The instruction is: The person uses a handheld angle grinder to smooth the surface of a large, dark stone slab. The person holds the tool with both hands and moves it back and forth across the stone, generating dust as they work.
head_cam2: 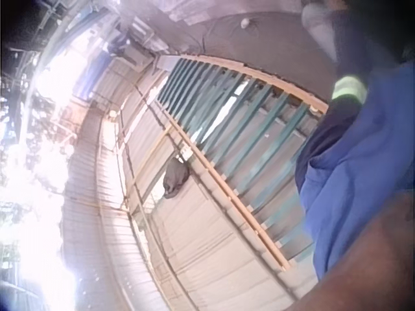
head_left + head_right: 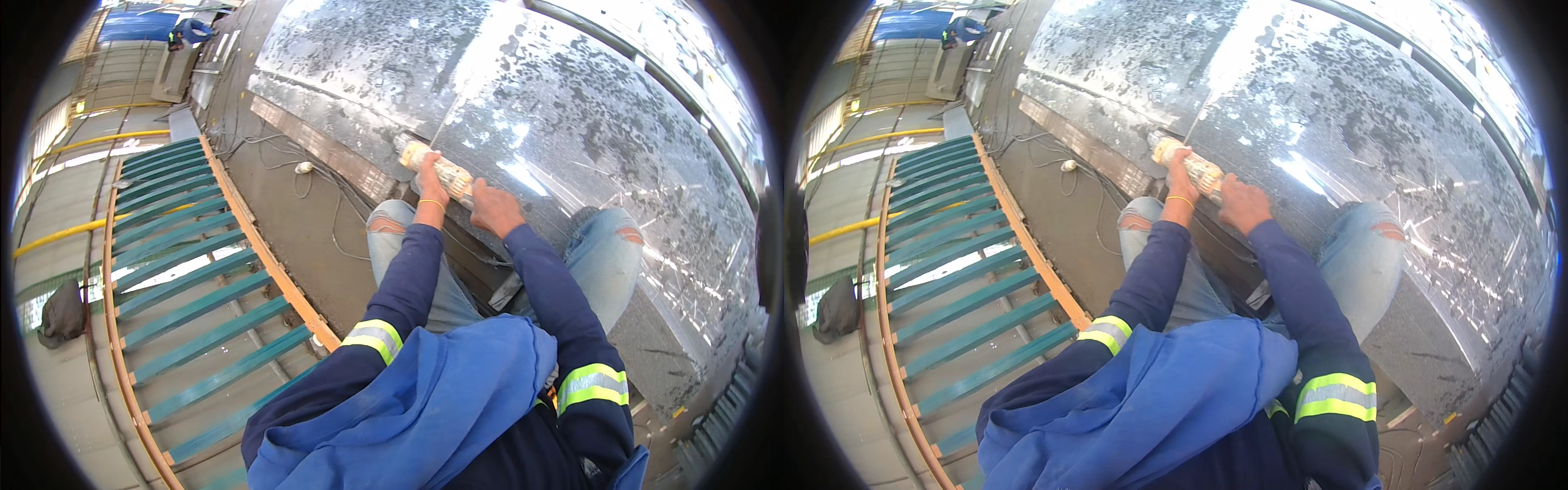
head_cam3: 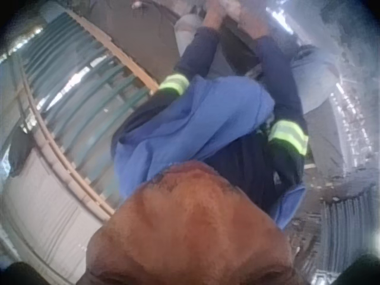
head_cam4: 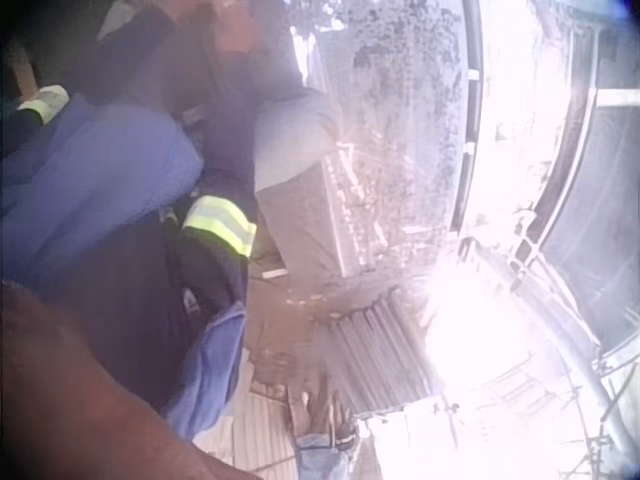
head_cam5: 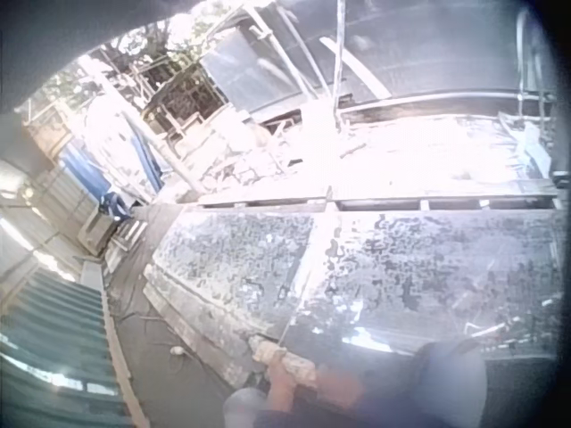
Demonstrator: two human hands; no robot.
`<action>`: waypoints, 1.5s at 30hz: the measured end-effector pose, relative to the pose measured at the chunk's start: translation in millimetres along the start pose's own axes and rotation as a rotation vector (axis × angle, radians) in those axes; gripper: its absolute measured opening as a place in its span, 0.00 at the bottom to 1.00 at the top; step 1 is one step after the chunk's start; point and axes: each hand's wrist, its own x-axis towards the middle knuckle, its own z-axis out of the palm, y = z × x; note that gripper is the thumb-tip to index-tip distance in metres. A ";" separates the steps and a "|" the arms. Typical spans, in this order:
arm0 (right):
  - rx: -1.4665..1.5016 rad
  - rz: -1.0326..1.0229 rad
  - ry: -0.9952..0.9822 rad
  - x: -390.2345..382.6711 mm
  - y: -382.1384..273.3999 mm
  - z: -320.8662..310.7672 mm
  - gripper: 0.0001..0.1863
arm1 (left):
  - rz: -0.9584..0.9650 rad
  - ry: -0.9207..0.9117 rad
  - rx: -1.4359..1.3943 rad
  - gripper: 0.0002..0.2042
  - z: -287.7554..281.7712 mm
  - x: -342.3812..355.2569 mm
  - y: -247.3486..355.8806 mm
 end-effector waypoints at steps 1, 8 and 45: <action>0.006 0.002 -0.011 0.7 -1.3 -1.8 0.22 | 0.001 -0.014 -0.002 0.18 1.1 0.1 1.3; 0.005 0.014 -0.025 -3.4 -5.2 -7.2 0.25 | 0.005 -0.038 0.024 0.18 3.7 -12.2 5.8; 0.022 -0.028 0.013 -14.9 2.5 -8.9 0.27 | 0.063 -0.027 0.081 0.19 0.1 -4.3 -5.0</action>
